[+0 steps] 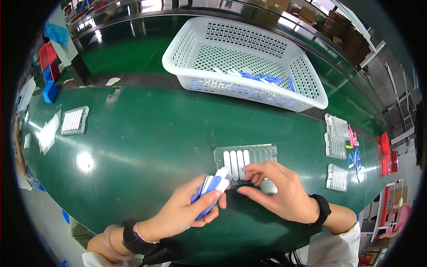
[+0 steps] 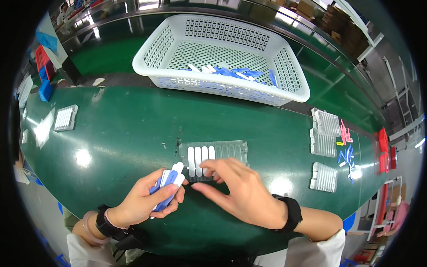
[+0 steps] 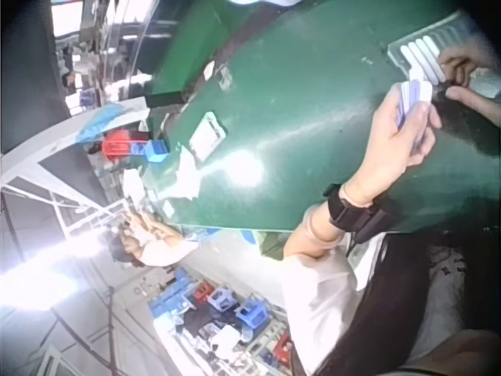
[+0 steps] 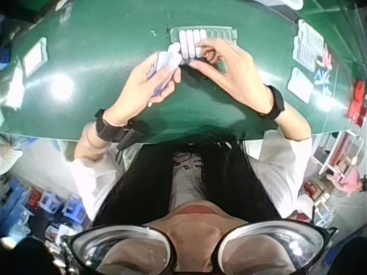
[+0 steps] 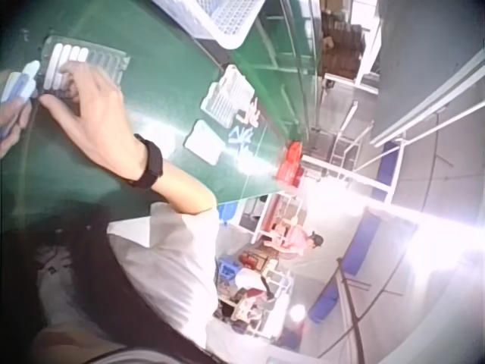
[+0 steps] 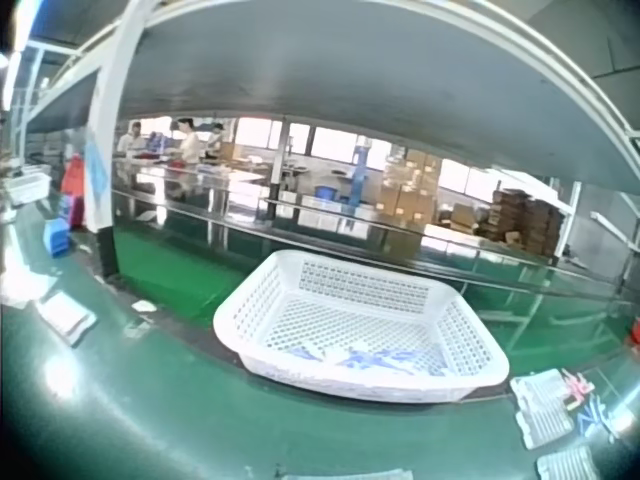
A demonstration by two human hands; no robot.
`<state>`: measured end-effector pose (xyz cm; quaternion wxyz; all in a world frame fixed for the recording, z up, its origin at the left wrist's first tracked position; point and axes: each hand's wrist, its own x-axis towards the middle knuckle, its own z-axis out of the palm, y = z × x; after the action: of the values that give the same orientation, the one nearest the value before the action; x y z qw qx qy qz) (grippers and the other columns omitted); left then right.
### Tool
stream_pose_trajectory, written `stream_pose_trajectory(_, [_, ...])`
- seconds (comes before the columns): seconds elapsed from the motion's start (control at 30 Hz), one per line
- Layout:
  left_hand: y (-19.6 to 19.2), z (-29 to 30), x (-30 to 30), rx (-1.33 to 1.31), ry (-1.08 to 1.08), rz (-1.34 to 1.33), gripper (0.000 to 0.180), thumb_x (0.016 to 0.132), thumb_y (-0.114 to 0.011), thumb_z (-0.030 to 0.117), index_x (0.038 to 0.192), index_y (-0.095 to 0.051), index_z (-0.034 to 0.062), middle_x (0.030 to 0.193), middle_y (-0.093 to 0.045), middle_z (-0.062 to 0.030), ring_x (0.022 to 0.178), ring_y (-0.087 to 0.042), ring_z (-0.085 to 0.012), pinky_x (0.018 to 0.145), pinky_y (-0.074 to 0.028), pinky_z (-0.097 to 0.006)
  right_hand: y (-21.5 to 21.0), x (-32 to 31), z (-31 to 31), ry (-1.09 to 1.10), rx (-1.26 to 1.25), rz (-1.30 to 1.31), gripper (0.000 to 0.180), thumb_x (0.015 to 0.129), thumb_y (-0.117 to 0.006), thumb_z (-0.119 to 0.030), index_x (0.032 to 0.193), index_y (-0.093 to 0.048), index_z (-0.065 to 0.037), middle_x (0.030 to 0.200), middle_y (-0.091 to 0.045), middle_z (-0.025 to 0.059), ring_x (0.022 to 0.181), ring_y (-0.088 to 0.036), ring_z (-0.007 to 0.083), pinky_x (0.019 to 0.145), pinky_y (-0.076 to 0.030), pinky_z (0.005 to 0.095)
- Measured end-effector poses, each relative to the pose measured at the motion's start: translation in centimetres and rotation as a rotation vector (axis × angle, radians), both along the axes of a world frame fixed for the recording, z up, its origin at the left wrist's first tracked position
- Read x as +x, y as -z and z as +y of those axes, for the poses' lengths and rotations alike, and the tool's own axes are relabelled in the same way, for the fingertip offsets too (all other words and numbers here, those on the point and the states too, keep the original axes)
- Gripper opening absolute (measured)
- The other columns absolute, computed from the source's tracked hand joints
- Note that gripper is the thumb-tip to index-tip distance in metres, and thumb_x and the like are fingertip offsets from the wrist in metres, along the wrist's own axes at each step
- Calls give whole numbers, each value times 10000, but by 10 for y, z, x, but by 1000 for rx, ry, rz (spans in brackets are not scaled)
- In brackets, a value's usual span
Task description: Placing small white and blue plastic components into specialized transparent plastic trays on a factory assembly line.
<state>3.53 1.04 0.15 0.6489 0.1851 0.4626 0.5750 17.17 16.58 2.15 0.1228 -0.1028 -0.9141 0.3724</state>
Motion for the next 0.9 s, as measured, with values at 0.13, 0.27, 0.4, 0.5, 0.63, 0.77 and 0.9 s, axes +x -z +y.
stream_pose_trajectory(0.13, [2,0,1,16,114,70,164,895,-458,175,980,-429,38,844,-539,-44,561,-448,-53,411,-305,-173,0,-17,-11,63,-501,-22,210,774,-636,-115,924,-554,8,804,-599,96,663,-577,142,582,-475,255])
stream_pose_trajectory(0.27, [0,0,3,30,159,192,186,907,-433,205,994,-431,41,833,-544,-21,558,-435,-40,449,-338,-179,0,-21,-5,60,-700,-86,134,791,-605,-69,872,-585,37,781,-605,75,716,-588,112,639,-485,223])
stream_pose_trajectory(0.4, [-2,-3,2,38,152,198,180,923,-387,204,994,-431,44,809,-531,-8,553,-424,-40,458,-345,-182,-10,-21,5,79,-848,-257,112,793,-589,-20,857,-590,72,831,-614,105,727,-593,128,670,-491,223])
stream_pose_trajectory(0.5, [-3,-3,2,47,129,230,179,924,-385,207,988,-430,46,786,-516,-5,546,-414,-39,449,-332,-182,-7,-18,10,130,-960,-244,113,786,-604,-44,829,-587,60,774,-623,115,700,-601,125,632,-490,219])
stream_pose_trajectory(0.63, [3,0,2,40,84,195,182,925,-380,210,982,-428,44,760,-500,-7,539,-400,-39,438,-313,-180,-5,-14,32,175,-747,128,89,795,-586,-23,837,-573,54,798,-622,110,705,-602,133,649,-502,255])
stream_pose_trajectory(0.77, [-1,-2,0,-60,11,19,207,915,-395,178,1059,-411,31,782,-493,-53,577,-432,-72,409,-274,-179,8,-7,44,-175,574,222,180,652,-563,30,826,-520,16,885,-573,138,785,-571,282,659,-488,294])
stream_pose_trajectory(0.9, [2,-2,-5,-32,22,-214,245,904,-397,141,1124,-375,34,851,-489,-82,630,-444,-100,431,-297,-197,17,9,27,-212,710,122,247,653,-545,13,900,-527,21,891,-562,124,848,-545,252,695,-477,315])
